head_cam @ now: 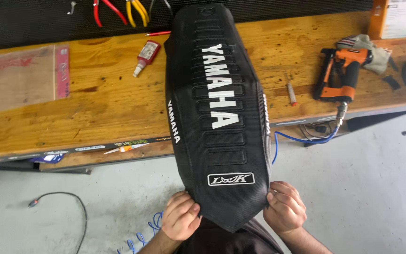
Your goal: The person aligns and smooths a black Yamaha motorcycle seat cover on a workbench, pressing along the edges and seams to fit the material. They flip the seat to reveal the underside, then return to the top to continue adjusting the cover's fit around the contours.
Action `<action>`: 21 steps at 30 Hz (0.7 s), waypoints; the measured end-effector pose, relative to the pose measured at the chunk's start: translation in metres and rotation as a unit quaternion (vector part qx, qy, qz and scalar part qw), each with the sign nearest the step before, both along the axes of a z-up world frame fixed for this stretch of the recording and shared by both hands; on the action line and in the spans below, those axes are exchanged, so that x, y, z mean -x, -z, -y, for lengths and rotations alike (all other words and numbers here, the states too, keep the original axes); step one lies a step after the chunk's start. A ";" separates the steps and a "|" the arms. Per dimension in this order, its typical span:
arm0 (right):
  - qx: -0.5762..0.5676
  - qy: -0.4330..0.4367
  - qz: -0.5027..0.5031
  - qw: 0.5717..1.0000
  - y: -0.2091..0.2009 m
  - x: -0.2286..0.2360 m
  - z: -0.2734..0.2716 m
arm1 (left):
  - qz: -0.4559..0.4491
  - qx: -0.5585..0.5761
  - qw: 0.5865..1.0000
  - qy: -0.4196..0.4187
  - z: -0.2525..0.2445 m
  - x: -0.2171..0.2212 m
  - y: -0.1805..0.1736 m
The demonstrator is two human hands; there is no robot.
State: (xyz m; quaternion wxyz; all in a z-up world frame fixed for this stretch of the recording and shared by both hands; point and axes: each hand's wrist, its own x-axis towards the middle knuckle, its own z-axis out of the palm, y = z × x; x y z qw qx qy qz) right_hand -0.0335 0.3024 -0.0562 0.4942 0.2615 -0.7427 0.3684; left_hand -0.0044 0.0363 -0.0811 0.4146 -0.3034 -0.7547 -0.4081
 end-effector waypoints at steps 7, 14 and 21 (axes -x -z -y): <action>0.040 0.019 0.024 0.999 0.020 -0.002 0.007 | 0.002 0.000 1.000 0.013 0.002 0.007 -0.008; 0.065 0.024 0.041 0.997 0.026 -0.007 0.006 | -0.003 0.001 1.000 0.004 0.004 0.004 0.002; 0.103 -0.030 0.196 0.975 0.041 -0.039 -0.003 | 0.020 -0.115 0.993 0.003 -0.006 -0.001 0.002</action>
